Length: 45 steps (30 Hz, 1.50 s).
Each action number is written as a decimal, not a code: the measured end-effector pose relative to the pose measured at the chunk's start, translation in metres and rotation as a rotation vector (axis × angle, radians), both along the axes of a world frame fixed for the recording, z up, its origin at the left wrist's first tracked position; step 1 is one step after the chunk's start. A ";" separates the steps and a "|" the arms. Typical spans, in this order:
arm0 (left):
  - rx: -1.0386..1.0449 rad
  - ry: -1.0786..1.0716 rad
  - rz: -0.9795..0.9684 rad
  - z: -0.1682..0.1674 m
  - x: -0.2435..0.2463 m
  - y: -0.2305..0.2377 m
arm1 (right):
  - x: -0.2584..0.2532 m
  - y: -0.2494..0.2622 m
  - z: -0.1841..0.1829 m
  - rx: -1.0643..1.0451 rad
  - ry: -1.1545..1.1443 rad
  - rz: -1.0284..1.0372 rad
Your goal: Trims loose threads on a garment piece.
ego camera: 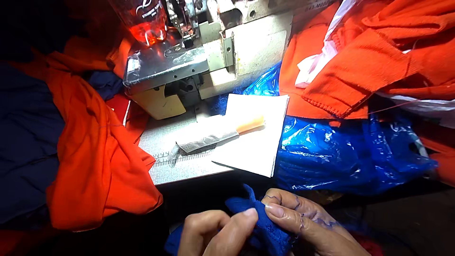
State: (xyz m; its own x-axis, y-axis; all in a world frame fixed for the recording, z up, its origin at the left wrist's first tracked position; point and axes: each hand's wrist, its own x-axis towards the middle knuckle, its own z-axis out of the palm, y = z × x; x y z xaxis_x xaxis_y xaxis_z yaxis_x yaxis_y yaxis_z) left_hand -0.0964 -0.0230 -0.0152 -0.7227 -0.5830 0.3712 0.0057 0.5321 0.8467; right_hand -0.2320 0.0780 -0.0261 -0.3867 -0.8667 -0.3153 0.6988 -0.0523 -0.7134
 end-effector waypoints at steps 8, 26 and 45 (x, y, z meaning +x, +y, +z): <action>-0.165 -0.076 0.013 -0.006 -0.013 0.005 | 0.004 0.004 -0.002 -0.003 0.204 0.042; 0.233 0.192 -0.220 -0.002 -0.010 0.020 | 0.012 0.009 -0.027 -0.074 0.438 0.016; 0.795 0.089 -0.188 -0.024 0.012 -0.007 | -0.017 0.015 -0.024 -0.119 0.703 0.210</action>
